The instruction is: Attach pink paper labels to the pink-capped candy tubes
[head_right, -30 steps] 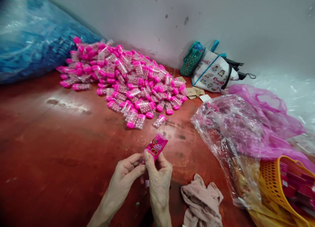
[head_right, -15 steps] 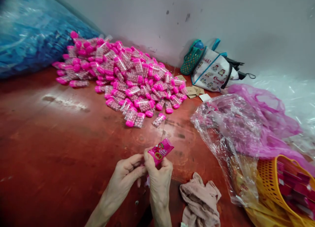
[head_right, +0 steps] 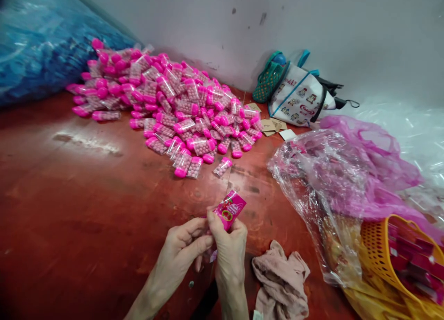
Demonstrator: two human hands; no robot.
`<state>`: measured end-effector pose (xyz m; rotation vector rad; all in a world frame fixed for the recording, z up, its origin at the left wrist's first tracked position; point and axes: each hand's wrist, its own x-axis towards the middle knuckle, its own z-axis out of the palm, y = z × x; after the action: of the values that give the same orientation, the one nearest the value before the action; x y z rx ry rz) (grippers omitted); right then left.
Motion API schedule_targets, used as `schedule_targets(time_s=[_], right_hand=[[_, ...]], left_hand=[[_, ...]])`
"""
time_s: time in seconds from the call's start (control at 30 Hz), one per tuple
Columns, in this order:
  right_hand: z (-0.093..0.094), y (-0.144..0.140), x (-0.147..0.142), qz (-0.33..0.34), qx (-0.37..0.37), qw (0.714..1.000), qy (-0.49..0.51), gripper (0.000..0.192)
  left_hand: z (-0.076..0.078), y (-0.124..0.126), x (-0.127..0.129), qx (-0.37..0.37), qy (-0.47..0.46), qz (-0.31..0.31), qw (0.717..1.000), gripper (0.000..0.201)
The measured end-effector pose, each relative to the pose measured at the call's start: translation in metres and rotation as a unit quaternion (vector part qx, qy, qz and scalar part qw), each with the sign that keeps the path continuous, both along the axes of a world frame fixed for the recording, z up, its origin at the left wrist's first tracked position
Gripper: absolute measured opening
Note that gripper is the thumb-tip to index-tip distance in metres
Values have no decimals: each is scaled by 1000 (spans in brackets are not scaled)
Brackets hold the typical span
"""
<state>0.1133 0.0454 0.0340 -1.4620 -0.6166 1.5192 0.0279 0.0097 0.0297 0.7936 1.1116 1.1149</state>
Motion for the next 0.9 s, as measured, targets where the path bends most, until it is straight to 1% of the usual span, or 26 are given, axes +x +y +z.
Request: schedule_targets(time_s=[0.1,0.17,0.23,0.3,0.37,0.53,0.7,0.77,0.9], right_hand=[[-7,-6,-1,30,15,999,-23,28],[-8,-8,-1,40,16,999,-20,27],[-5,-9,0,46,18,999,5,26],[0,-9,2,56,36,996,55,27],[4,-8,5,62,58,992,92,28],[5,-9,3,52,74,994,64,21],[-2,-20,-13,-11,71,996,47,25],[-4,-20,-14,-22,67,996,57,25],[-7,-12,-3,16,55,994,91,21]], left_hand=[[-1,-1,1,-4,-16,22,1000,22],[0,1,2,-5,-45,37,998,20],[1,4,1,-11,-88,46,995,19],[2,8,-2,-24,-125,44,991,19],[3,10,-5,-37,-141,42,988,18],[1,9,-7,-43,-134,65,988,16],[-2,7,-1,-21,-110,117,987,14],[-3,7,0,-17,-96,116,988,16],[-3,9,-1,-7,-60,79,995,19]])
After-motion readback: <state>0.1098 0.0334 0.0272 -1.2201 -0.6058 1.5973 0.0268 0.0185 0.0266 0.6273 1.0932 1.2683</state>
